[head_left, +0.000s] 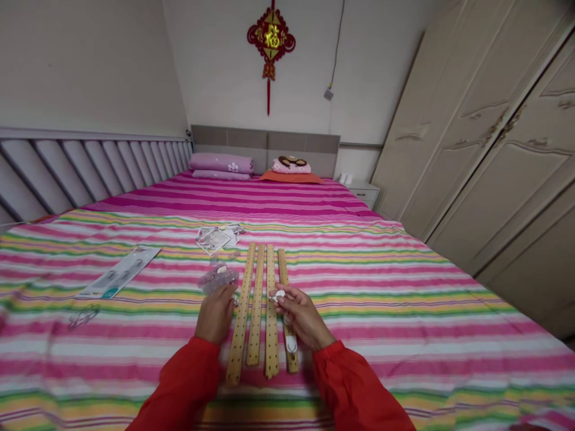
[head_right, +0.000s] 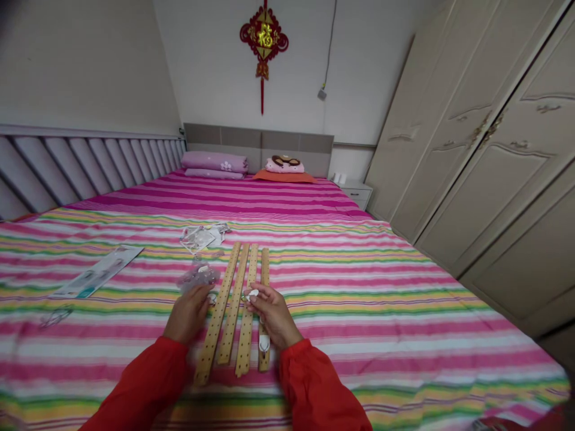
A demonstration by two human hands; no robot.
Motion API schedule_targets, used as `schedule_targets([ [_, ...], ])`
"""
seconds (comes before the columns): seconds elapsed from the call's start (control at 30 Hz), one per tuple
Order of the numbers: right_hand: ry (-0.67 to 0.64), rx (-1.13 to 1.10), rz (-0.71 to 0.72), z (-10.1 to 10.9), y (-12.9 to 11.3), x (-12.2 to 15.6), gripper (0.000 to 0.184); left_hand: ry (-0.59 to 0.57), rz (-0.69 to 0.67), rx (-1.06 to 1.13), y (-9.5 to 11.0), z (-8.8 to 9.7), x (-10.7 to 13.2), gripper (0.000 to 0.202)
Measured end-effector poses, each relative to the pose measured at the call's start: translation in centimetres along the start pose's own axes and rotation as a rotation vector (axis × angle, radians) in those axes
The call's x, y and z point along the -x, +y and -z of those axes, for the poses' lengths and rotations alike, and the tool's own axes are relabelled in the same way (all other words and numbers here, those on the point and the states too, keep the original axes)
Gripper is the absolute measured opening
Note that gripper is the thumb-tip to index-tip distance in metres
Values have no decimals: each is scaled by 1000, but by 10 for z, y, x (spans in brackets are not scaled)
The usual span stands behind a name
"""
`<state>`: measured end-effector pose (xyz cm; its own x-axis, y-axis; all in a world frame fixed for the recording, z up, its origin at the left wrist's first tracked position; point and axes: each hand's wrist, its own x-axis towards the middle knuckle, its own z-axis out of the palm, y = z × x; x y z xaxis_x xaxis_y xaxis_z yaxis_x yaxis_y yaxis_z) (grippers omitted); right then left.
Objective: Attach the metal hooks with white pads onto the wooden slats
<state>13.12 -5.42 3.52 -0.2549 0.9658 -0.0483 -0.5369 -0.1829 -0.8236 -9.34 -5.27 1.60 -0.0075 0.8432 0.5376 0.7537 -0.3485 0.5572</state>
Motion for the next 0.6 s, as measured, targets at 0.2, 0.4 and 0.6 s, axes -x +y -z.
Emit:
schedule_targets([
  [0.2, 27, 19, 49, 3, 3, 4, 43, -257, 369, 583, 55, -6, -6, 31],
  [0.4, 52, 128, 133, 5, 11, 6, 45, -277, 387, 701, 82, -25, -2, 23],
  [0.6, 73, 115, 66, 9, 8, 11, 35, -202, 52, 347, 92, -23, -7, 8],
])
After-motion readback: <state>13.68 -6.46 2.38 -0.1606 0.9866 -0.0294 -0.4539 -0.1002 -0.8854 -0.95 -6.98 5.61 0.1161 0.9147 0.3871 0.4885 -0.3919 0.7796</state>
